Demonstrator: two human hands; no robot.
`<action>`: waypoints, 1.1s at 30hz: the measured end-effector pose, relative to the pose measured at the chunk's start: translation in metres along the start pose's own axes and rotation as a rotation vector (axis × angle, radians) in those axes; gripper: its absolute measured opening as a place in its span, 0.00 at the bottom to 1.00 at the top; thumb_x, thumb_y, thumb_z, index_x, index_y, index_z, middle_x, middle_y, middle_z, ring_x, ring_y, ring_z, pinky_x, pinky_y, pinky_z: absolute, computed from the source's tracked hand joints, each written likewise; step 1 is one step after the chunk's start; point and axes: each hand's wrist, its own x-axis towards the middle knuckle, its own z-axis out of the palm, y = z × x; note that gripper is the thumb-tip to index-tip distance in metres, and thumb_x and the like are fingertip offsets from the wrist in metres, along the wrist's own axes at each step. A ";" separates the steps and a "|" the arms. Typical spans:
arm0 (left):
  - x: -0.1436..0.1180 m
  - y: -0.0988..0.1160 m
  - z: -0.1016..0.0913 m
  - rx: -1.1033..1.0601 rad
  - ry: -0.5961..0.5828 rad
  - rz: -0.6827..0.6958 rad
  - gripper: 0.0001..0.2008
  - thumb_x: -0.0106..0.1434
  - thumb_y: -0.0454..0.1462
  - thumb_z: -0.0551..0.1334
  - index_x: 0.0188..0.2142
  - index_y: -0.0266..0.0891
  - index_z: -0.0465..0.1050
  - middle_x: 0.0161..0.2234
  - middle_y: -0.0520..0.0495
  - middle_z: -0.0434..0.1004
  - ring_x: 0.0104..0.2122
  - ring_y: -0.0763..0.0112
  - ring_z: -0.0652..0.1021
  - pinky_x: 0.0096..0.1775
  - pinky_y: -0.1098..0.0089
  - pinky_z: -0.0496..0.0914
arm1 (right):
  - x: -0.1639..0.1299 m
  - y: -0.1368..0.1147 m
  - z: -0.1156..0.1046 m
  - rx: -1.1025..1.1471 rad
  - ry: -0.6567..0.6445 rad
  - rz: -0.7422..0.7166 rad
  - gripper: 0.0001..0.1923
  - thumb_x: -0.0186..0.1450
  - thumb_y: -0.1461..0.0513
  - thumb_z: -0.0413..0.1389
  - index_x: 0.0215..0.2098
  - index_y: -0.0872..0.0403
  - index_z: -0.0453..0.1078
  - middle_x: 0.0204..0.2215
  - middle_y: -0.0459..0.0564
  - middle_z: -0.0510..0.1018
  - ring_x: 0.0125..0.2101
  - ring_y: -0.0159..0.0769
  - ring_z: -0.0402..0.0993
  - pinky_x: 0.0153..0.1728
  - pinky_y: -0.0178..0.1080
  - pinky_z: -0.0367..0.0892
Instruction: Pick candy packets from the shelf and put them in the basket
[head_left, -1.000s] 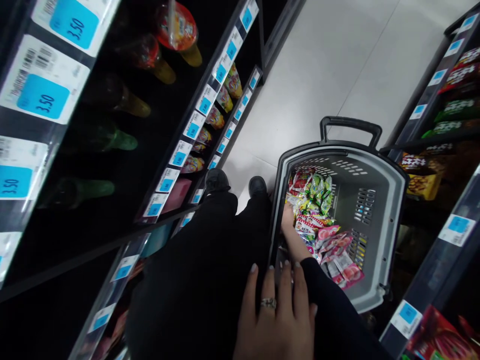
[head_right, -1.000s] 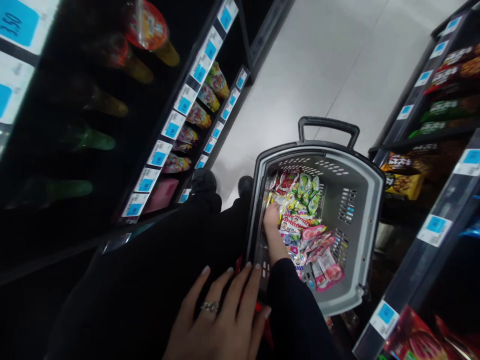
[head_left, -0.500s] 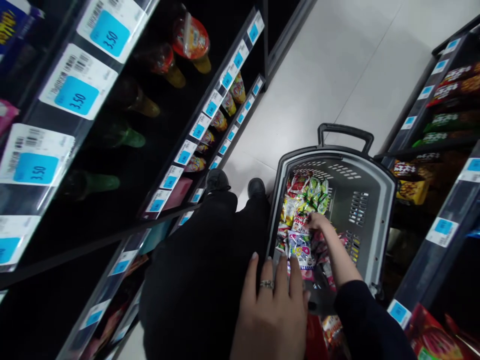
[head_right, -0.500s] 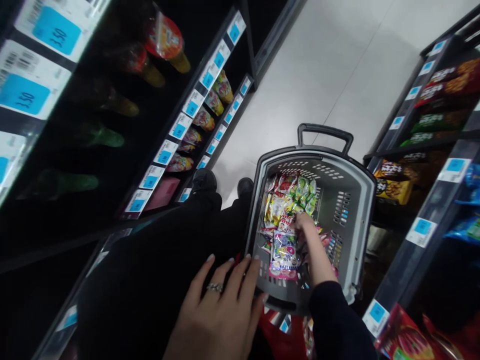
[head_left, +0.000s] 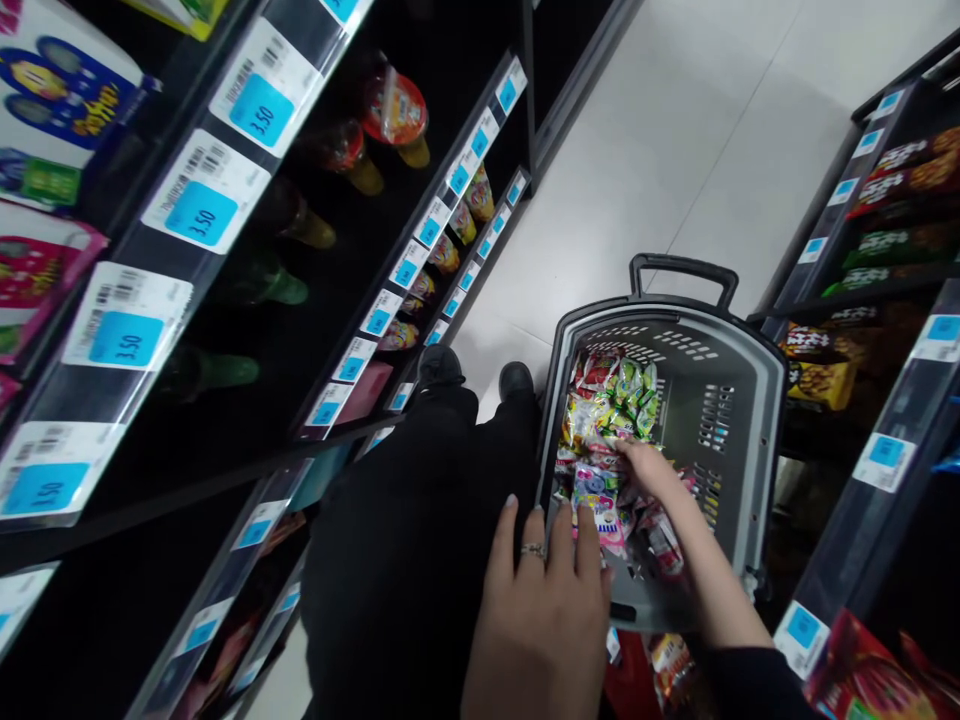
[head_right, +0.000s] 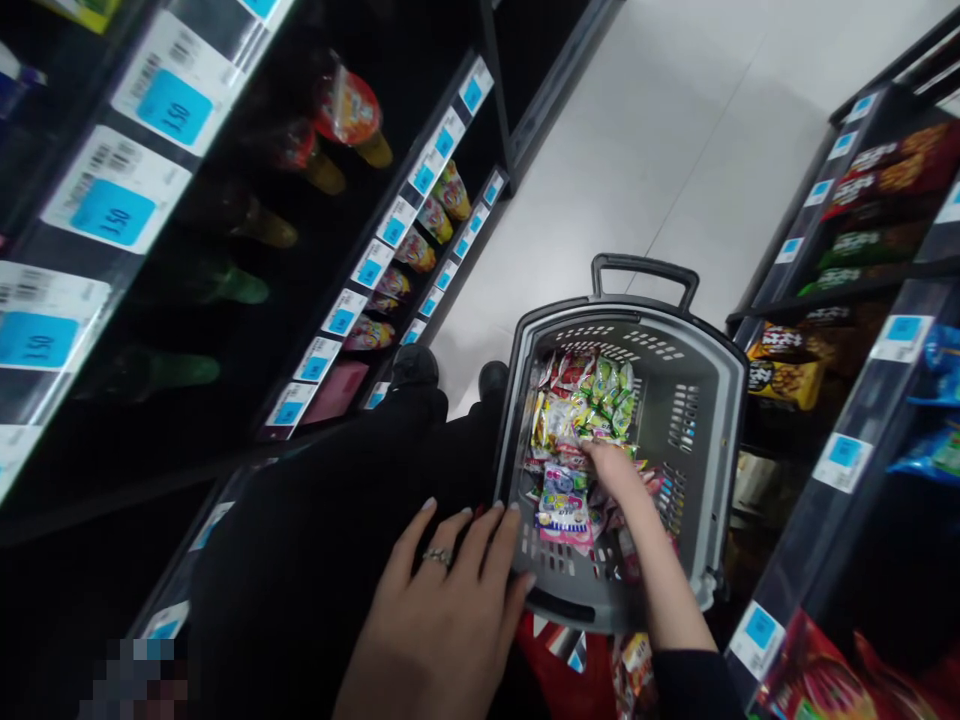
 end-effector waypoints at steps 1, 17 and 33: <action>0.000 0.000 0.000 0.001 0.000 0.002 0.15 0.65 0.39 0.56 0.49 0.39 0.74 0.45 0.48 0.79 0.44 0.60 0.76 0.54 0.52 0.63 | 0.001 0.003 -0.010 0.007 -0.001 -0.012 0.06 0.67 0.61 0.55 0.41 0.56 0.70 0.36 0.48 0.76 0.36 0.35 0.74 0.40 0.43 0.70; 0.003 -0.001 0.004 -0.016 0.089 0.020 0.15 0.65 0.40 0.56 0.47 0.38 0.74 0.44 0.47 0.80 0.43 0.60 0.77 0.52 0.54 0.63 | 0.152 0.027 -0.013 0.433 0.526 0.472 0.18 0.66 0.56 0.56 0.51 0.56 0.65 0.48 0.54 0.71 0.44 0.42 0.71 0.44 0.49 0.69; 0.002 -0.002 0.006 -0.002 0.115 0.008 0.16 0.63 0.42 0.57 0.48 0.38 0.74 0.43 0.49 0.81 0.42 0.62 0.77 0.52 0.56 0.61 | 0.131 0.005 0.029 0.539 0.541 0.340 0.12 0.67 0.57 0.55 0.43 0.57 0.70 0.39 0.49 0.75 0.37 0.37 0.74 0.40 0.45 0.70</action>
